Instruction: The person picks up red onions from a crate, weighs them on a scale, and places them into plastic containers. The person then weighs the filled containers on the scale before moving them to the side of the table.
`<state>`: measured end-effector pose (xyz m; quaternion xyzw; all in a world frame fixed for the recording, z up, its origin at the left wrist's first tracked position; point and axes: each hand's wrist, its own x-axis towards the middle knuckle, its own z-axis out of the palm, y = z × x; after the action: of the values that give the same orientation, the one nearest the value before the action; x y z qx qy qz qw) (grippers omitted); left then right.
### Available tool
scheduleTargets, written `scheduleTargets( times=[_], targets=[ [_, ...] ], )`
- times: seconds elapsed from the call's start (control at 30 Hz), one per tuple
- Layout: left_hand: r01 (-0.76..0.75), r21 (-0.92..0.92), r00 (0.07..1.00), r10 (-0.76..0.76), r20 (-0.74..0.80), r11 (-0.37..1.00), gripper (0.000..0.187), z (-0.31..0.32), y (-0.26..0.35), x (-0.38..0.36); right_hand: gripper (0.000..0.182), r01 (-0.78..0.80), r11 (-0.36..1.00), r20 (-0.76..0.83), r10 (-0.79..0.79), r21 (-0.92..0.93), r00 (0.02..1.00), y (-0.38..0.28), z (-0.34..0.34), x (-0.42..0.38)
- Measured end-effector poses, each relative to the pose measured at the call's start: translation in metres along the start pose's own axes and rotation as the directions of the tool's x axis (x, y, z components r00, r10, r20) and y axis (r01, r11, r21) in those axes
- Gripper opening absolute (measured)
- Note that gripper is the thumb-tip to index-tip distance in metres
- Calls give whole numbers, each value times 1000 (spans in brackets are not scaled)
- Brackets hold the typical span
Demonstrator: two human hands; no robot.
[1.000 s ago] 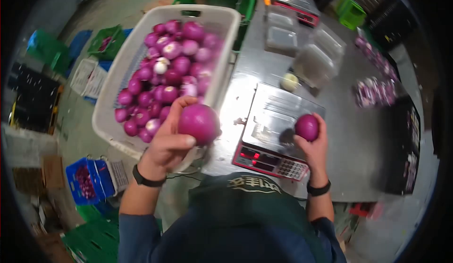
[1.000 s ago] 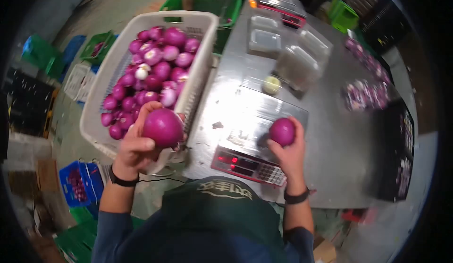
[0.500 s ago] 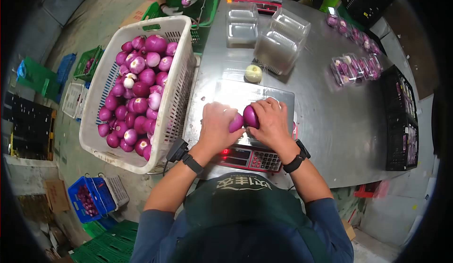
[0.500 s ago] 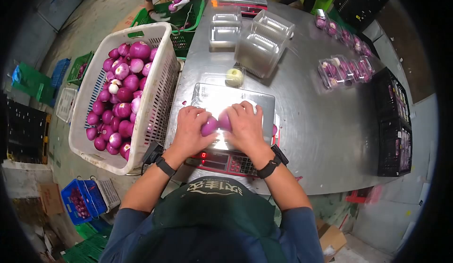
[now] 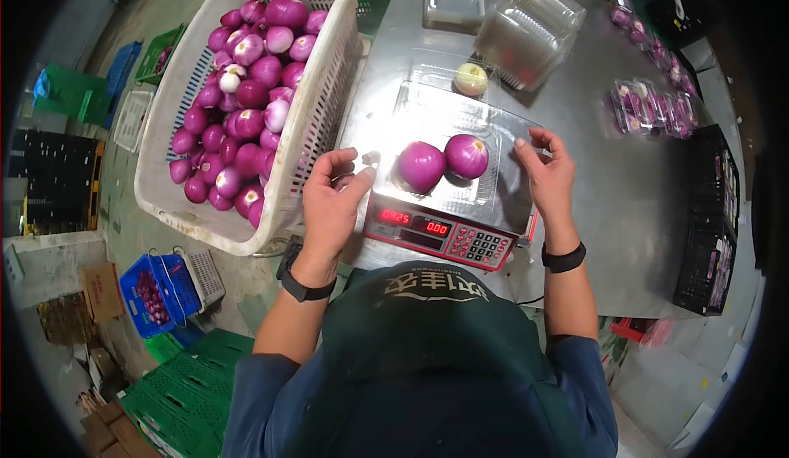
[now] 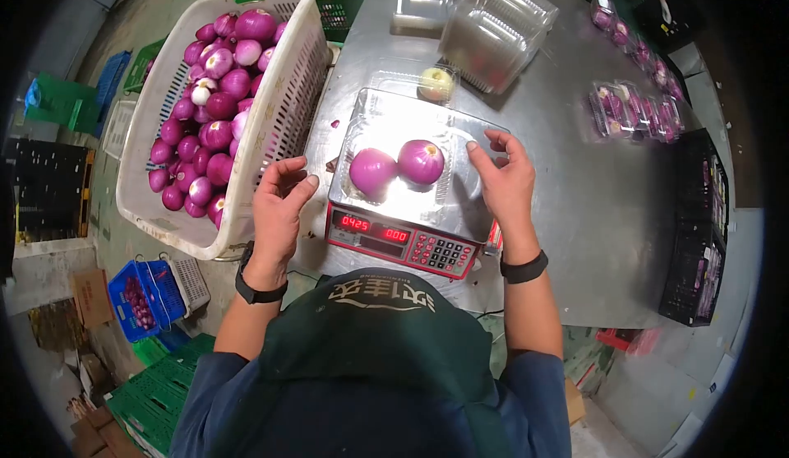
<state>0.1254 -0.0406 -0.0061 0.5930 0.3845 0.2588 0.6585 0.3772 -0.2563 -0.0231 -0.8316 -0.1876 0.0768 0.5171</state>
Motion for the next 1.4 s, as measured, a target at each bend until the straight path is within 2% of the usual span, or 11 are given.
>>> scheduleTargets(
  times=[0.17,0.33,0.4,0.53,0.57,0.63,0.7,0.73,0.93,1.13,1.4],
  targets=[
    [41,-57,999,-41,0,997,36,-2,-11,-2,49,-37,985,38,31,166,999,6,20,26],
    [217,-107,970,-202,136,970,39,0,-37,-8,73,-355,892,174,316,281,933,-8,47,63],
    [476,-190,865,-417,280,859,41,5,-21,-16,76,-449,829,261,377,332,889,-1,54,80],
    [501,-345,834,-337,437,793,30,4,-24,-20,57,-196,925,231,124,325,965,-21,34,66],
    [500,-364,831,-318,456,786,27,3,-25,-18,56,-10,988,241,-29,157,970,-23,20,49],
    [499,-406,833,-293,470,766,20,0,-26,-16,67,472,871,293,-419,-136,859,-3,-3,14],
    [514,-430,833,-313,456,743,13,0,-28,-12,87,338,868,615,-50,-362,787,-39,-37,-25],
    [522,-438,833,-328,445,732,10,2,-28,-11,95,235,939,654,-15,-250,756,-37,-41,-40],
    [460,-206,862,-379,335,864,8,16,-46,9,79,-253,958,437,171,137,883,2,-13,-76],
    [380,-126,865,-304,398,916,23,54,-36,12,58,-414,847,395,273,334,877,37,-23,-85],
    [229,132,843,-264,468,965,38,133,-37,15,90,-426,883,291,362,199,886,47,-90,-65]
  ],
)
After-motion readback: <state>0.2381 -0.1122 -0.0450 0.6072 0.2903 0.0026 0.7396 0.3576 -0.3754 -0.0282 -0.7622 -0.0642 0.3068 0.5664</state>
